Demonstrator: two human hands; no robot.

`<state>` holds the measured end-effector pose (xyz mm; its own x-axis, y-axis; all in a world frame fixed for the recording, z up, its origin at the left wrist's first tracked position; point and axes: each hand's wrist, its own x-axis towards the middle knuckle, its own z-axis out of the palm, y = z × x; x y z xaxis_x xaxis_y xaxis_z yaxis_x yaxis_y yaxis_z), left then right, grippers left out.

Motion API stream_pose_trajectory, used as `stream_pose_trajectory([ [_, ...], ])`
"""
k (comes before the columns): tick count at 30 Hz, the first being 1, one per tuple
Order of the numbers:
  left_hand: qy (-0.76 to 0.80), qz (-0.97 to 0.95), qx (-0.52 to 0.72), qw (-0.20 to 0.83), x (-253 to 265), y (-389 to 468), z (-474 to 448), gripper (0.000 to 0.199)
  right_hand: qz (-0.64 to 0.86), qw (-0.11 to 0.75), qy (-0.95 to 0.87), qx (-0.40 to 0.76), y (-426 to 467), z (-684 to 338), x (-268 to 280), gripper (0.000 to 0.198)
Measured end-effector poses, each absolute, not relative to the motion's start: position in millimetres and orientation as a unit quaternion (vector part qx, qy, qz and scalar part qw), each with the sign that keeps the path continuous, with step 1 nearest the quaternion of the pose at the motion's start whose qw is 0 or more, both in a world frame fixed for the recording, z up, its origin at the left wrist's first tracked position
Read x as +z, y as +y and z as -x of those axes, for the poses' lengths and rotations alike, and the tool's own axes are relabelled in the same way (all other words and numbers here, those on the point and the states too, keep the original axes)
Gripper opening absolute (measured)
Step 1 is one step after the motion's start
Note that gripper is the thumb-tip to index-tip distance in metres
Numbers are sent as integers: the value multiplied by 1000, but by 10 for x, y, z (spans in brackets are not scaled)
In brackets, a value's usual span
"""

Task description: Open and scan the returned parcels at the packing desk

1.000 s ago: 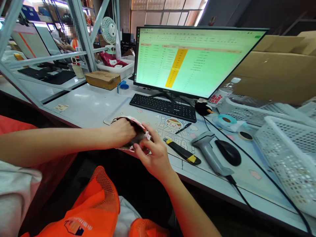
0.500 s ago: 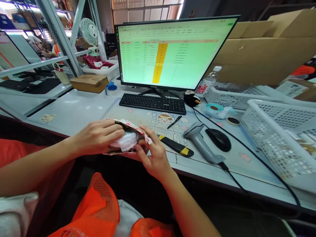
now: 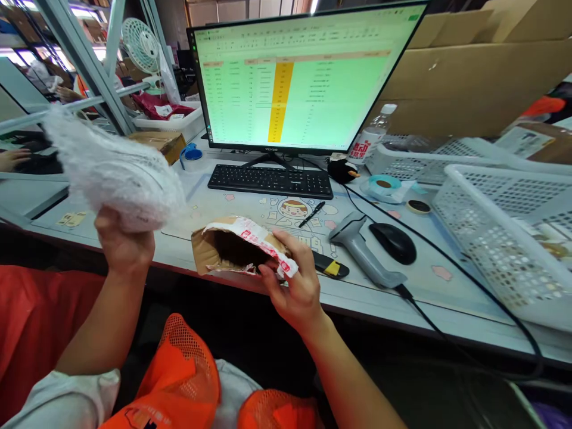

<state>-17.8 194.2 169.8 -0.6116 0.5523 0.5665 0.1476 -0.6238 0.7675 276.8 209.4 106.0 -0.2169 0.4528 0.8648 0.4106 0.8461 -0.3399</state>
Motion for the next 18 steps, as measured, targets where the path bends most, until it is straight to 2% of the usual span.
stream_pose_trajectory([
  [5, 449, -314, 796, 256, 1410, 2282, 332, 51, 271, 570, -775, 23, 2081, -2839, 979, 28],
  [7, 481, -305, 772, 284, 1204, 2343, 415, 53, 267, 568, -777, 38, 2086, -2874, 963, 29],
  [9, 509, -319, 743, 296, 1003, 2374, 476, 54, 254, 551, -793, 50, 2089, -2913, 951, 38],
  [12, 559, -369, 691, 270, 790, 2402, 491, 56, 257, 510, -819, 54, 2081, -2962, 935, 64],
  [18, 635, -444, 603, 188, 741, 2334, 504, 53, 302, 478, -823, 61, 2101, -2985, 887, 65],
])
